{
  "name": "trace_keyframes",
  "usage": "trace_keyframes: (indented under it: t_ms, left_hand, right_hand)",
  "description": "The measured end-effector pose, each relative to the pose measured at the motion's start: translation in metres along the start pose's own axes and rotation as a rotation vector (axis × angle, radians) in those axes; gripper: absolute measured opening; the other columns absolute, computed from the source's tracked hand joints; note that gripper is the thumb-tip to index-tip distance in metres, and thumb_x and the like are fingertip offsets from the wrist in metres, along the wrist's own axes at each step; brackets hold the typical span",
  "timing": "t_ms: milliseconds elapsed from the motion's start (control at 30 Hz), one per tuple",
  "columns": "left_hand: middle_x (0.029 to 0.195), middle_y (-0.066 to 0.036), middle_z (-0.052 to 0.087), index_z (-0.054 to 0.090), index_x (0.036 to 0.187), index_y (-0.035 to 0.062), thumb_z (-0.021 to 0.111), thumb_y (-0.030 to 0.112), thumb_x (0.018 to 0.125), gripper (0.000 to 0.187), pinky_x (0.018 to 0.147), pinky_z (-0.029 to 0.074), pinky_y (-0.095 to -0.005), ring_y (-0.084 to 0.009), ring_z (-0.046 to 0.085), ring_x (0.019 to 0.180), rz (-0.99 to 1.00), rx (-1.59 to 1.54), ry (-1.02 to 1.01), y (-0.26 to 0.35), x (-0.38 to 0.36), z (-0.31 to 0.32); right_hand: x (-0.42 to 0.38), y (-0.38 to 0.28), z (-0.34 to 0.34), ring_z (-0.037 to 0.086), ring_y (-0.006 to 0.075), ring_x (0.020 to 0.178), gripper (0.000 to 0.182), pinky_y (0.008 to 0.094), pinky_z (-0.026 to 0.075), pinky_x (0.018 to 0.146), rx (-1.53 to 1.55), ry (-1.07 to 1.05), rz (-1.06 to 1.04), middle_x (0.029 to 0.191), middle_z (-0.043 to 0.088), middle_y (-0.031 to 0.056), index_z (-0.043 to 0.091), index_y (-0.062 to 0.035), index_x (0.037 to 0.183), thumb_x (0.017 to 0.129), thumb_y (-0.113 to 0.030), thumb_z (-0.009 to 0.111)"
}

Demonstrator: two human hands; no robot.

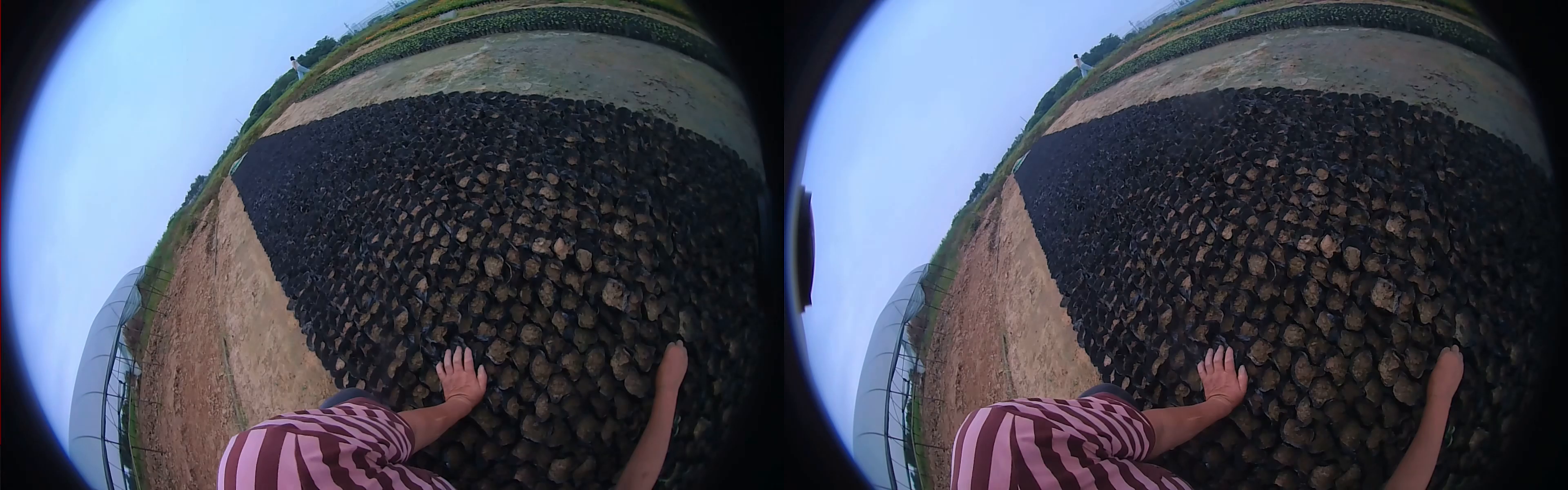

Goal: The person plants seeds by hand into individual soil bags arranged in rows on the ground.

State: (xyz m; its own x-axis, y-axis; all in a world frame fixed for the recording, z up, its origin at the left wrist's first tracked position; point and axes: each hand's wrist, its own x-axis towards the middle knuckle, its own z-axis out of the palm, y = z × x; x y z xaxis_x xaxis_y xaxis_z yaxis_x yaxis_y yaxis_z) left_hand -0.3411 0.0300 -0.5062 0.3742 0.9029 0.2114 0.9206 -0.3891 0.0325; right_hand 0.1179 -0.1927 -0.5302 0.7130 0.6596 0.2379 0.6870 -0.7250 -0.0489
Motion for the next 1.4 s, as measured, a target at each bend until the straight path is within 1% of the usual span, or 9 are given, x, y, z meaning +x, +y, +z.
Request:
trace_keyframes:
  t_ms: [233,333,700,867,933,967,1067,1233,1400]
  left_hand:
    - [0.143,-0.017,0.043,0.047,0.138,0.0041,0.055,0.039,0.088,0.061,0.109,0.023,-0.0595,-0.0397,0.033,0.136,0.006,-0.004,0.005,0.000,0.000,-0.001]
    - [0.143,-0.017,0.043,0.047,0.138,0.0041,0.054,0.039,0.088,0.061,0.109,0.023,-0.0596,-0.0397,0.033,0.136,0.003,-0.003,-0.001,0.001,0.000,-0.002]
    - [0.142,-0.018,0.043,0.044,0.139,0.0034,0.055,0.035,0.088,0.061,0.111,0.022,-0.0578,-0.0391,0.032,0.136,0.008,0.008,0.043,0.000,0.000,0.001]
    - [0.144,-0.017,0.044,0.045,0.138,0.0028,0.050,0.032,0.094,0.053,0.109,0.026,-0.0558,-0.0375,0.034,0.137,0.060,0.060,0.038,0.002,-0.001,0.008]
    - [0.145,-0.014,0.043,0.043,0.141,0.0070,0.049,0.035,0.096,0.054,0.109,0.027,-0.0553,-0.0357,0.034,0.137,0.060,0.092,0.035,-0.002,-0.003,0.018]
    - [0.146,-0.014,0.043,0.042,0.142,0.0079,0.048,0.035,0.096,0.054,0.110,0.026,-0.0552,-0.0352,0.034,0.137,0.068,0.090,0.024,-0.002,-0.004,0.018]
    - [0.148,-0.012,0.041,0.042,0.143,0.0095,0.047,0.036,0.097,0.053,0.110,0.026,-0.0550,-0.0340,0.033,0.139,0.060,0.142,0.027,-0.005,-0.002,0.021]
    - [0.149,-0.012,0.041,0.039,0.145,0.0108,0.046,0.035,0.098,0.054,0.113,0.024,-0.0557,-0.0336,0.032,0.140,0.029,0.131,-0.012,-0.002,-0.002,0.018]
    - [0.149,-0.012,0.041,0.040,0.145,0.0104,0.046,0.035,0.097,0.054,0.112,0.024,-0.0561,-0.0336,0.032,0.140,0.041,0.136,0.001,-0.004,-0.002,0.020]
  right_hand:
    - [0.001,-0.003,-0.008,0.061,0.0439,0.090,0.015,0.0488,0.050,0.078,0.042,-0.009,-0.007,0.097,0.063,0.0305,0.061,0.0078,0.080,0.082,-0.003,0.052]
    - [0.000,-0.004,-0.007,0.061,0.0381,0.090,0.009,0.0447,0.052,0.078,-0.003,-0.035,0.001,0.095,0.062,0.0238,0.062,0.0041,0.081,0.080,-0.001,0.054]
    - [0.002,-0.008,-0.009,0.061,0.0356,0.089,0.004,0.0443,0.052,0.076,-0.013,-0.050,0.036,0.090,0.059,0.0186,0.061,0.0004,0.077,0.077,0.002,0.057]
    - [-0.008,-0.013,-0.041,0.061,0.0380,0.086,0.008,0.0471,0.051,0.076,0.134,0.031,0.049,0.086,0.059,0.0178,0.058,-0.0017,0.078,0.083,-0.008,0.056]
    - [-0.009,0.002,-0.041,0.065,0.0320,0.084,0.014,0.0433,0.052,0.074,0.378,0.095,0.173,0.088,0.065,0.0144,0.066,-0.0055,0.092,0.082,-0.016,0.064]
    - [-0.012,0.001,-0.055,0.065,0.0272,0.080,0.014,0.0398,0.052,0.071,0.585,0.122,0.390,0.089,0.068,0.0119,0.067,-0.0051,0.094,0.084,-0.016,0.066]
    - [-0.017,0.017,-0.077,0.065,0.0148,0.072,0.012,0.0290,0.051,0.065,1.478,0.176,0.795,0.092,0.070,0.0069,0.066,-0.0035,0.096,0.088,-0.013,0.068]
    - [-0.050,0.017,-0.088,0.064,0.0195,0.083,0.019,0.0289,0.052,0.069,1.959,0.102,0.760,0.100,0.066,0.0125,0.054,-0.0032,0.106,0.088,0.002,0.057]
    - [-0.075,0.014,-0.086,0.062,0.0189,0.086,0.019,0.0329,0.053,0.074,2.108,0.085,0.711,0.096,0.065,0.0089,0.056,-0.0052,0.104,0.087,0.003,0.058]
